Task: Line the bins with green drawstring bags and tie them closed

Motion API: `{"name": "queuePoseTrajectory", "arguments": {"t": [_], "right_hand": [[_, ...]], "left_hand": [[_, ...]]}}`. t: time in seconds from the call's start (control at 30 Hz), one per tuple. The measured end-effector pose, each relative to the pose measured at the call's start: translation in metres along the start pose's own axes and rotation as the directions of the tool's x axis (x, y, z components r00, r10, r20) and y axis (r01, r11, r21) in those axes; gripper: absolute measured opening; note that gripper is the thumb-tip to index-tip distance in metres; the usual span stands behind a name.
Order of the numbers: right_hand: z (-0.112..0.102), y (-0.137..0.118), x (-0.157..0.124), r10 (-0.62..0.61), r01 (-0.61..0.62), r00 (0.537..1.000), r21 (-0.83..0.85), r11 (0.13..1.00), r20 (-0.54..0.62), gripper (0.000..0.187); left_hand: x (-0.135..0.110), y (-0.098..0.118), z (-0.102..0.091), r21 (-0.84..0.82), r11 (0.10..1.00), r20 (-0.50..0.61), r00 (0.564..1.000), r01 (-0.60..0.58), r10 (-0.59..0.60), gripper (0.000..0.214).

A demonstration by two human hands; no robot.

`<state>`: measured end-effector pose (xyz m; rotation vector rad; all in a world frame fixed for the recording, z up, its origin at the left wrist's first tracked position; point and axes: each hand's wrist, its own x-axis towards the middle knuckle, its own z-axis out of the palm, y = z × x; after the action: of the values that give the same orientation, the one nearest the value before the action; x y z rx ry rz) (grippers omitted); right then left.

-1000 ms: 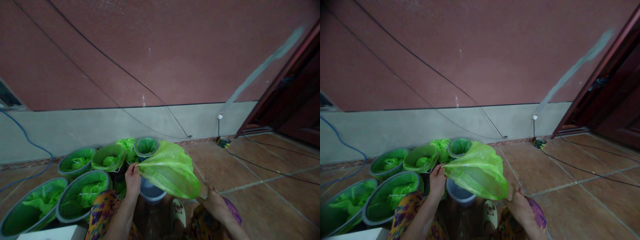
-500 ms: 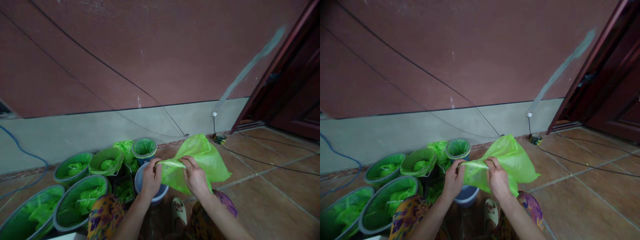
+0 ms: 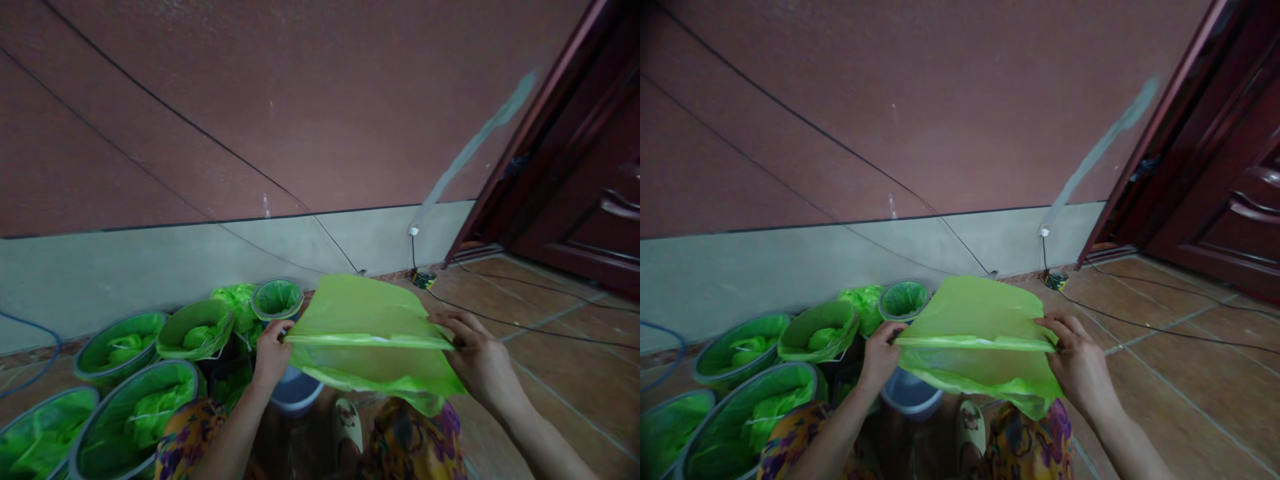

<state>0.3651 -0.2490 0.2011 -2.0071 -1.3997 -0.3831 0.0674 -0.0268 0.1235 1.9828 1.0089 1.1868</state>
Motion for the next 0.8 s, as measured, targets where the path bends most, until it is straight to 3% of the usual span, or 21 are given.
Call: {"name": "queuePoseTrajectory", "arguments": {"t": [0.17, 0.23, 0.3, 0.37, 0.4, 0.43, 0.47, 0.53, 0.6, 0.63, 0.7, 0.8], "right_hand": [[0.007, 0.018, -0.029, 0.172, -0.186, 0.976, 0.096, 0.978, 0.133, 0.038], [0.012, 0.018, -0.036, 0.313, -0.348, 0.930, 0.182, 0.920, 0.195, 0.038], [0.015, 0.014, -0.041, 0.440, -0.550, 0.827, 0.337, 0.764, 0.350, 0.042], [0.017, 0.011, -0.043, 0.460, -0.686, 0.726, 0.480, 0.547, 0.512, 0.048], [0.018, 0.010, -0.044, 0.454, -0.706, 0.708, 0.528, 0.472, 0.541, 0.049], [0.019, 0.010, -0.045, 0.459, -0.699, 0.715, 0.557, 0.449, 0.528, 0.049], [0.020, 0.011, -0.045, 0.475, -0.674, 0.738, 0.555, 0.488, 0.478, 0.048], [0.023, 0.015, -0.047, 0.469, -0.557, 0.831, 0.451, 0.698, 0.301, 0.042], [0.027, 0.018, -0.048, 0.338, -0.364, 0.930, 0.251, 0.897, 0.144, 0.034], [0.029, 0.020, -0.047, 0.260, -0.272, 0.961, 0.165, 0.948, 0.095, 0.032], [0.030, 0.022, -0.045, 0.180, -0.182, 0.983, 0.074, 0.980, 0.034, 0.032], [0.025, 0.025, -0.037, 0.296, -0.294, 0.954, 0.039, 0.955, -0.055, 0.034]], "left_hand": [[0.014, -0.018, -0.013, 0.100, 0.980, -0.193, 0.969, 0.174, -0.152, 0.038], [0.017, -0.026, -0.015, 0.139, 0.968, -0.238, 0.956, 0.211, -0.174, 0.033], [0.018, -0.038, -0.018, 0.153, 0.957, -0.265, 0.943, 0.245, -0.200, 0.031], [0.019, -0.052, -0.021, 0.134, 0.947, -0.267, 0.931, 0.293, -0.250, 0.031], [0.020, -0.059, -0.022, 0.115, 0.943, -0.257, 0.926, 0.313, -0.276, 0.031], [0.020, -0.065, -0.024, 0.091, 0.940, -0.244, 0.922, 0.330, -0.300, 0.031], [0.020, -0.069, -0.026, 0.060, 0.937, -0.235, 0.917, 0.345, -0.322, 0.031], [0.020, -0.069, -0.030, -0.022, 0.934, -0.214, 0.910, 0.358, -0.354, 0.031], [0.018, -0.058, -0.035, -0.143, 0.928, -0.139, 0.921, 0.345, -0.364, 0.033], [0.017, -0.048, -0.037, -0.221, 0.915, -0.066, 0.931, 0.338, -0.360, 0.037], [0.013, -0.028, -0.043, -0.380, 0.858, 0.127, 0.938, 0.346, -0.322, 0.045], [0.011, -0.005, -0.053, -0.507, 0.766, 0.324, 0.911, 0.396, -0.257, 0.050]]}}
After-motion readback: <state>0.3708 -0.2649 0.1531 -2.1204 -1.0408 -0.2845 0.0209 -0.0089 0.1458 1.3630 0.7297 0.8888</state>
